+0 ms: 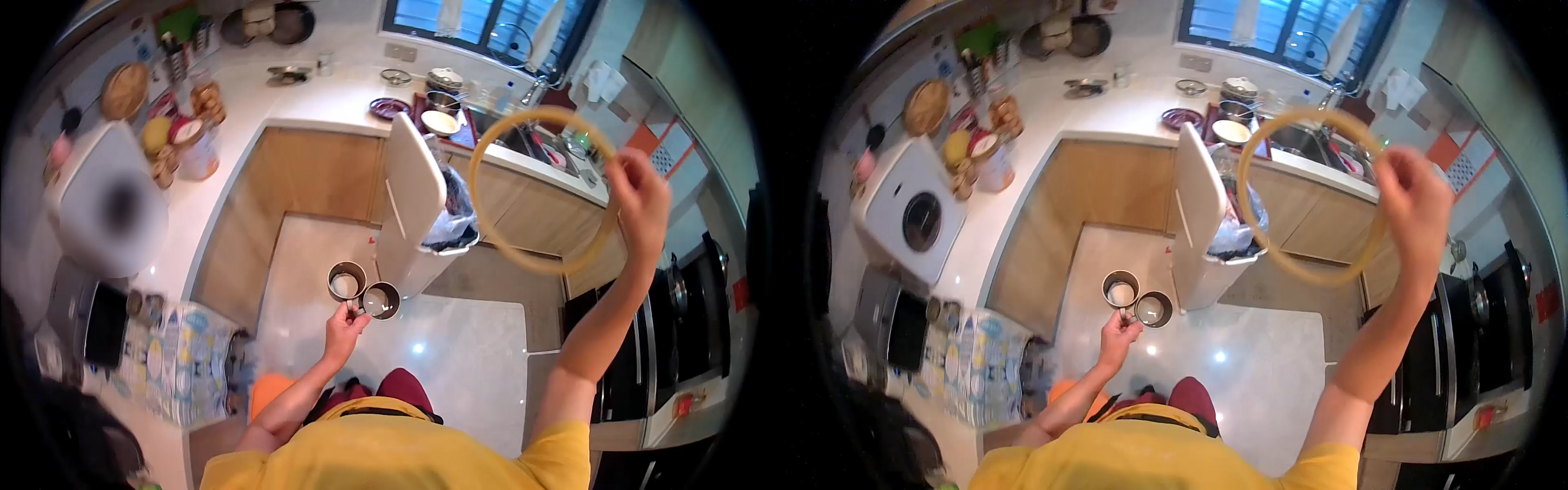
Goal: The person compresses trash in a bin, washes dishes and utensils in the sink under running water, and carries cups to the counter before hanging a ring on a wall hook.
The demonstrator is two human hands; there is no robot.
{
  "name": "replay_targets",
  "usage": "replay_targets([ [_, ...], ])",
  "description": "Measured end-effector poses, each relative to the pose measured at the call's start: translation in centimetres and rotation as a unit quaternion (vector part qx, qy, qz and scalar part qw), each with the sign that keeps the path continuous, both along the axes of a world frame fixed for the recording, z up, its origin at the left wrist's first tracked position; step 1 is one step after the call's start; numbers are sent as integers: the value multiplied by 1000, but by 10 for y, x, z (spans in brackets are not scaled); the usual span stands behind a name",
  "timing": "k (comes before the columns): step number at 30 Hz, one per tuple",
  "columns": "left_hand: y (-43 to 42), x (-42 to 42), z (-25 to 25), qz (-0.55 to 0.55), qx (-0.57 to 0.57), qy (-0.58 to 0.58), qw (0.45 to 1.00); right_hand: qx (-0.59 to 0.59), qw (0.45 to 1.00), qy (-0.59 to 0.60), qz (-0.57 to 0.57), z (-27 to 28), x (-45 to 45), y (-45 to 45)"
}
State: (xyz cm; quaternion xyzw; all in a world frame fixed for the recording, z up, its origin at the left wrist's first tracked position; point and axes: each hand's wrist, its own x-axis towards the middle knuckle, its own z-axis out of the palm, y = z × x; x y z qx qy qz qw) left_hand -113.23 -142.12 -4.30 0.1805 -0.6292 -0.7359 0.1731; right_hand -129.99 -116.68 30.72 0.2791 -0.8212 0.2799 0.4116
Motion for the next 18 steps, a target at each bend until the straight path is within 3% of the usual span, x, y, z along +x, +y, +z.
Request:
replay_targets([
  [1, -10, -22, 5, -5, 6, 8, 1000, 4, 998, -1, -66, 16, -22, -2],
  [2, -19, -42, 9, -16, 1, 12, 1000, -55, 997, 8, -50, 19, -50, -7],
  [4, -38, -79, 16, -16, 73, 28, 997, -135, 972, 192, -33, -11, -139, -43],
  [5, -46, -94, 17, -17, 73, 31, 997, 24, 999, 35, -5, -71, -231, -40],
  [6, -55, -109, 18, -22, 54, 20, 998, 186, 975, -119, 25, -130, -321, -38],
  [7, -69, -125, 19, -30, 28, 11, 999, 252, 962, -63, -81, -124, -277, -88],
  [9, -92, -170, 26, -17, -39, 8, 999, -28, 996, -47, -74, -107, -311, -98],
  [11, -109, -187, 31, -32, -4, 8, 999, 155, 982, -82, -69, -165, -394, -106],
  [12, -121, -201, 32, -31, -31, -13, 999, 270, 948, -166, -19, -170, -403, -113],
  [14, -148, -233, 36, -26, -8, 3, 1000, 46, 992, -107, -49, -139, -411, -135],
  [15, -155, -241, 33, -15, 35, 0, 999, 127, 989, -64, -30, -141, -434, -143],
  [16, -167, -248, 34, -15, 25, -9, 1000, 288, 947, -144, -3, -136, -449, -153],
  [17, -177, -248, 36, 13, 33, -20, 999, 329, 920, -212, 30, -107, -434, -172],
  [18, -188, -257, 42, 8, 28, -29, 999, 282, 951, -128, 20, -85, -428, -189],
])
